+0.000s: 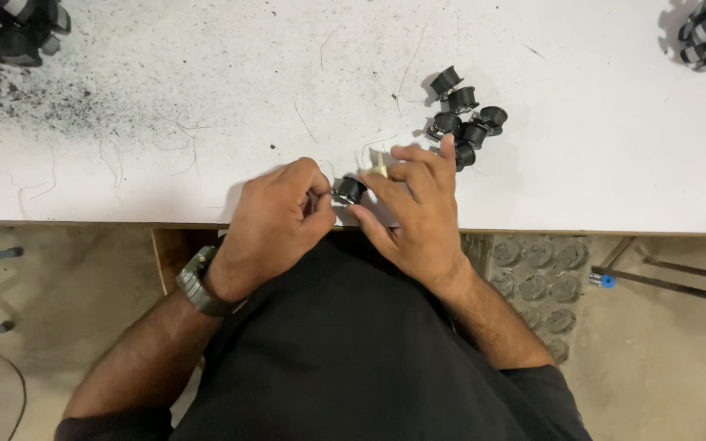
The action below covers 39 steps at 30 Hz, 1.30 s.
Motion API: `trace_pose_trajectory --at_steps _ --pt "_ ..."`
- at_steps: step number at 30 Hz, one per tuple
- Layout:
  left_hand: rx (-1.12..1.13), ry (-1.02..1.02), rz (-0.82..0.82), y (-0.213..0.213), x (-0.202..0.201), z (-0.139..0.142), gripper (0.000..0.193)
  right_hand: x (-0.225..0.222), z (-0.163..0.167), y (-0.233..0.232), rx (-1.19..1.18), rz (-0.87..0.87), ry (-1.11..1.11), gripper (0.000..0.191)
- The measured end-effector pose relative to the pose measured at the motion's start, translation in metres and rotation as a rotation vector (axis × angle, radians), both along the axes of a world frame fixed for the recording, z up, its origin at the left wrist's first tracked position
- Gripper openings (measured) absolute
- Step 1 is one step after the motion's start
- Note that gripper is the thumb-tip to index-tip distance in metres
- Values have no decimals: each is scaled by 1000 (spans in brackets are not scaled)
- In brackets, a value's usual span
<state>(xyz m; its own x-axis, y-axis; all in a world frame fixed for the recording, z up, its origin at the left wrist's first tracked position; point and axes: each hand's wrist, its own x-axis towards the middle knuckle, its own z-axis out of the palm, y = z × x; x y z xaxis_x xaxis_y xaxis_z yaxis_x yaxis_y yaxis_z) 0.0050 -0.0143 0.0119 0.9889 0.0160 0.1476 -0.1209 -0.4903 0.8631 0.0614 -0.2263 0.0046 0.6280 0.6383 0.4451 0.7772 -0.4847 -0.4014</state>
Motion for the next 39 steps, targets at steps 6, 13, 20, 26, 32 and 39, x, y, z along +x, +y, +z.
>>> trace_pose_trajectory --at_steps 6,13,20,26,32,39 --pt "-11 -79 44 -13 -5 -15 15 -29 -22 3 246 36 77 33" --pt "-37 -128 64 -18 -7 -23 17 -33 -30 5 228 -4 22 35" --pt "-45 -154 43 -20 -6 -27 16 -32 -32 5 194 10 -6 37" --pt "86 -184 -106 -30 11 3 29 -16 -35 -37 359 -126 -38 35" --pt "527 -251 -287 -79 79 6 93 5 -38 -85 746 -496 39 29" --pt "742 -330 -274 -136 208 18 82 17 -39 -84 776 -491 160 36"
